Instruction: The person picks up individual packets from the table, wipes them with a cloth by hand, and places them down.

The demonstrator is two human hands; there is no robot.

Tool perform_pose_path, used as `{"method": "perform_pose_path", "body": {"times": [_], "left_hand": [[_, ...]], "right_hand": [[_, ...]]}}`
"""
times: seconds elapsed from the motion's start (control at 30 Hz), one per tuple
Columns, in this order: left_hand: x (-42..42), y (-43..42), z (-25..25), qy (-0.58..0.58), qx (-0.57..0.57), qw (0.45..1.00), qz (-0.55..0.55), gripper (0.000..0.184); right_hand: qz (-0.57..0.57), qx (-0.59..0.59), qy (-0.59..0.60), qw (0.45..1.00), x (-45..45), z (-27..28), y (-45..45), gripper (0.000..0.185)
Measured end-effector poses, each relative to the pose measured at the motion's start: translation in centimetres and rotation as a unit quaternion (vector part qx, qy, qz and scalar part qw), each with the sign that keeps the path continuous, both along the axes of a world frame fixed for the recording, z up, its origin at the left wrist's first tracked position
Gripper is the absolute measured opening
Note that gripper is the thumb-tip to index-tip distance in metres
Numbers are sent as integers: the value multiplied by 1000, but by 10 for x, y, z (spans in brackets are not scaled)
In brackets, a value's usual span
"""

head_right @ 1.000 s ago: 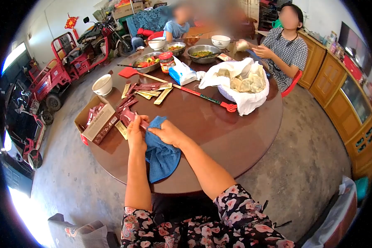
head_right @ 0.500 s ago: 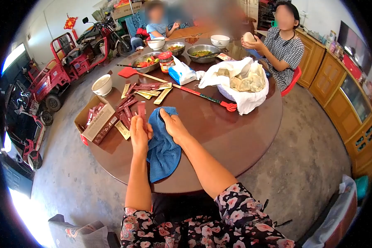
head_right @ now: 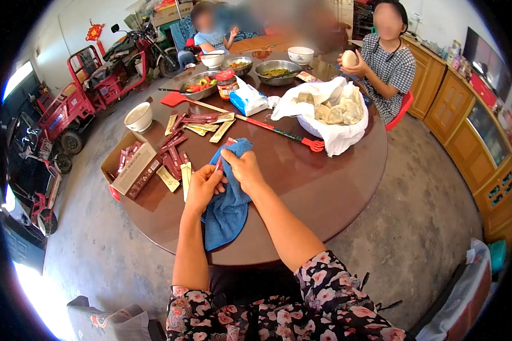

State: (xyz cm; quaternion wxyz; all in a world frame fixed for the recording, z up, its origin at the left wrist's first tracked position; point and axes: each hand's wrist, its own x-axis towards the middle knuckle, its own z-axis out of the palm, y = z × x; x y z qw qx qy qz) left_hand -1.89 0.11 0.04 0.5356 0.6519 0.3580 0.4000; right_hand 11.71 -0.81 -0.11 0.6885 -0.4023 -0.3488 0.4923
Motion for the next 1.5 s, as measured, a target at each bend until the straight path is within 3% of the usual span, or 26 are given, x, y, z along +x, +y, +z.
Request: {"method": "perform_pose_path", "body": {"times": [0.23, 0.4, 0.57, 0.67, 0.77, 0.97, 1.2, 1.3, 1.5], "left_hand": [[0, -2, 2, -34, -39, 999, 3, 12], [-2, 2, -3, -3, -34, 999, 24, 14], [-3, 2, -3, -1, -32, 999, 14, 15], [-3, 3, -2, -31, -39, 999, -10, 15], [-4, -1, 6, -22, -62, 998, -15, 15], [-11, 1, 6, -7, -61, 997, -40, 12], [-12, 1, 6, -7, -52, 999, -7, 13], [-12, 3, 4, -16, -52, 998, 11, 13], [-10, 0, 7, -9, -55, 998, -3, 13]], "right_hand": [[-60, 24, 50, 997, 5, -3, 4, 18], [87, -7, -34, 996, -2, 7, -8, 12], [88, -1, -27, 996, 0, 8, -9, 12], [80, -19, 5, 997, 0, 11, -7, 14], [-22, 59, 9, 998, 4, -3, 7, 15], [-53, -42, 123, 990, 25, -10, 12, 22], [-24, -42, 162, 986, 20, 5, 2, 15], [40, -32, 121, 991, 15, 6, 1, 10], [-24, -51, 147, 988, 24, 0, 5, 12]]}}
